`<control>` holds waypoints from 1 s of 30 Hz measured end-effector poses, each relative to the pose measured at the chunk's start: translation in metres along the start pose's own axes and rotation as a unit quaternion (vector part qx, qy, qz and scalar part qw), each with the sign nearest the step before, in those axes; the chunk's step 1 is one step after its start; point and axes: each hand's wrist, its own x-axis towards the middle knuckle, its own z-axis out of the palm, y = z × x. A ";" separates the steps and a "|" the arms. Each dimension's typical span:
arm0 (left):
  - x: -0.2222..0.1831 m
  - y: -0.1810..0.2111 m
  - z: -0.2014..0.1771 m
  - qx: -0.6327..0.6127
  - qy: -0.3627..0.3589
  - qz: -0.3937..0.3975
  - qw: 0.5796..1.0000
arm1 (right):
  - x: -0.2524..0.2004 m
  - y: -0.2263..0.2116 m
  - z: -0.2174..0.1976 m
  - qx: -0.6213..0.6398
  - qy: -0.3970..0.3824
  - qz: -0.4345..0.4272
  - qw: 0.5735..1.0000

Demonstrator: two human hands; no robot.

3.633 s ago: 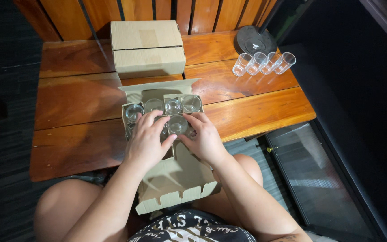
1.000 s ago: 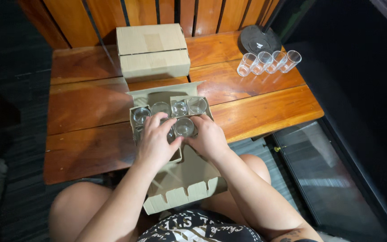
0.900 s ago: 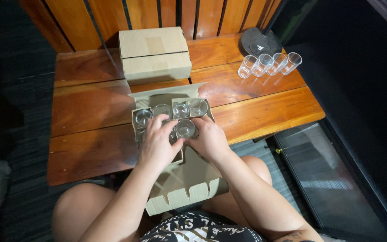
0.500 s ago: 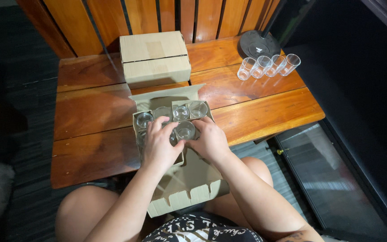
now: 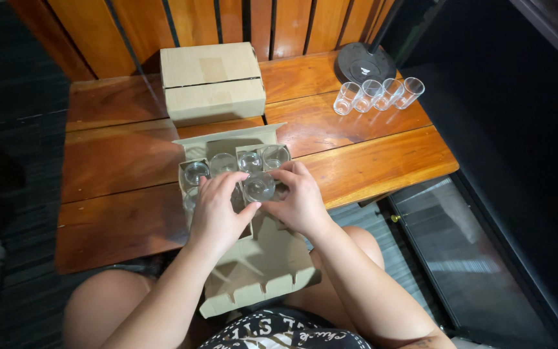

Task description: The person opens a cardboard box and removes several small glass cups one at a time, placing them on a wooden table, and then closes the empty cardboard box.

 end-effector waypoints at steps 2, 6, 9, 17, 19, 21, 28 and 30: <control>0.001 0.007 -0.004 -0.017 -0.006 0.001 1.000 | -0.002 0.001 -0.003 0.057 0.008 0.015 0.998; 0.007 0.021 -0.001 -0.034 -0.007 0.025 0.999 | 0.000 -0.005 -0.024 0.131 0.007 0.029 0.991; 0.017 0.033 0.005 -0.073 0.016 0.081 0.994 | 0.000 -0.002 -0.037 0.177 0.020 0.057 0.982; 0.056 0.069 0.042 -0.140 0.008 0.125 0.982 | 0.013 0.033 -0.058 0.330 0.122 0.067 0.934; 0.067 0.077 0.059 -0.148 0.009 0.130 0.980 | 0.017 0.043 -0.064 0.325 0.143 0.061 0.933; 0.077 0.083 0.075 -0.155 0.012 0.135 0.978 | 0.023 0.057 -0.066 0.320 0.164 0.055 0.932; 0.115 0.096 0.119 -0.124 -0.040 0.072 0.989 | 0.054 0.104 -0.067 0.304 0.238 0.050 0.921; 0.127 0.099 0.130 -0.128 -0.045 0.062 0.989 | 0.068 0.117 -0.065 0.298 0.247 0.060 0.920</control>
